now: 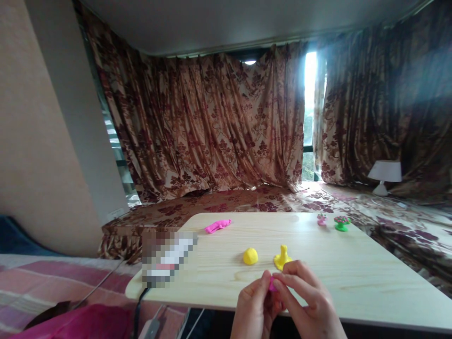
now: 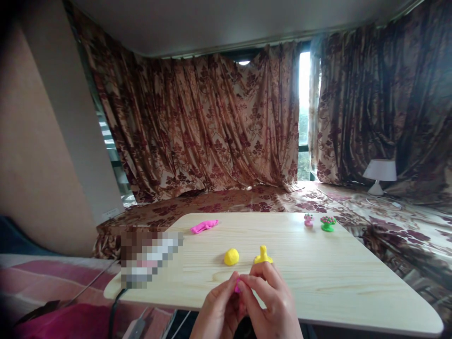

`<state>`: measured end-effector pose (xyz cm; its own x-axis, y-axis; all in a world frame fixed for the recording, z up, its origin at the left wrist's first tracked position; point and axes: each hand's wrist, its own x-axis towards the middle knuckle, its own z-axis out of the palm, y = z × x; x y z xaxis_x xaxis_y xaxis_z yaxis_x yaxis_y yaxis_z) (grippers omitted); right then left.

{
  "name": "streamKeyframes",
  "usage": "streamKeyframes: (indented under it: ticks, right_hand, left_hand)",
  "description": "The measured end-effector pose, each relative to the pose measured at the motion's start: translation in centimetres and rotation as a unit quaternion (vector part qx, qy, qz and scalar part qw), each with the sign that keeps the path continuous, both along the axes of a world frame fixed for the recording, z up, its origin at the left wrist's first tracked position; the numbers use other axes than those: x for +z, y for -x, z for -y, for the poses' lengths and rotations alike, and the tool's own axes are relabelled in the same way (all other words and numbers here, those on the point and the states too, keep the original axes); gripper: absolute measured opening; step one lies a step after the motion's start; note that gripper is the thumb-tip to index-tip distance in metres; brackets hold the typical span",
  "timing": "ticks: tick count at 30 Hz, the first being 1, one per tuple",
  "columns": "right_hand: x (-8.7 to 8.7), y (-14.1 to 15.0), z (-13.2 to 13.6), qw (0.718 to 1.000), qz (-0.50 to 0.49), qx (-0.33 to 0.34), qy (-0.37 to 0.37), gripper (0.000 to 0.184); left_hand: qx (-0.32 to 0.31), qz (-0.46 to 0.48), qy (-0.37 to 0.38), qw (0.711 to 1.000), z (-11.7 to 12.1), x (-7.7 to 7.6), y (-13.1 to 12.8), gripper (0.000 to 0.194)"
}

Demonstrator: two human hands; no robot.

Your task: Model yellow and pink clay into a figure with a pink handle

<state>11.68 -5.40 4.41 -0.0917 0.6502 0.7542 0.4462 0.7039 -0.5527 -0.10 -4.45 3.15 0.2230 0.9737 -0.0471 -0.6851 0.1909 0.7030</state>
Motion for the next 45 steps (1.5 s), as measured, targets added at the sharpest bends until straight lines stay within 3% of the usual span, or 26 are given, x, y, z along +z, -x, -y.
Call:
streamKeyframes:
  ticks: [6,11,14,18,22,24,30,36,41,45]
  right_hand:
    - [-0.2,0.3,0.0,0.993,0.095,-0.007,-0.068,0.022]
    - [-0.1,0.2,-0.6,0.990,0.110,0.014,-0.089,0.019]
    - [-0.5,0.2,-0.8,0.993,0.090,0.024,-0.070,0.019]
    - [-1.0,0.0,-0.7,0.996,0.071,0.041,-0.018,0.022]
    - [-0.5,0.1,-0.6,0.996,0.078,0.026,-0.024,0.022]
    - [-0.1,0.3,-0.6,0.996,0.079,0.016,-0.027,0.013]
    - [0.4,0.6,-0.8,0.995,0.076,0.007,-0.058,0.019]
    - [-0.4,-0.1,-0.5,0.995,0.062,0.079,0.025,0.019]
    - [-1.4,0.1,-1.0,0.997,-0.030,0.073,0.019,0.017]
    - [-1.0,0.2,-1.1,0.999,0.041,0.028,0.007,0.020]
  left_hand:
    - [0.028,-0.006,0.001,1.000,0.2,0.4,0.2,0.030]
    - [0.034,-0.043,0.004,0.998,-0.2,-0.5,0.2,0.039]
    - [0.029,-0.055,-0.029,0.998,-0.3,-0.8,0.4,0.038]
    - [0.032,-0.034,-0.042,0.998,0.1,-0.1,0.7,0.032]
    - [0.022,-0.006,-0.029,0.999,0.3,0.5,0.5,0.029]
    - [0.008,0.009,-0.014,1.000,0.3,0.3,0.3,0.027]
    - [-0.031,0.044,0.035,0.998,0.1,-0.5,0.1,0.027]
    - [-0.042,0.060,0.055,0.996,-0.1,-0.5,0.9,0.009]
    - [-0.016,0.004,-0.013,1.000,0.0,-0.4,0.4,0.033]
    - [0.005,-0.041,-0.052,0.998,0.1,-0.4,0.3,0.045]
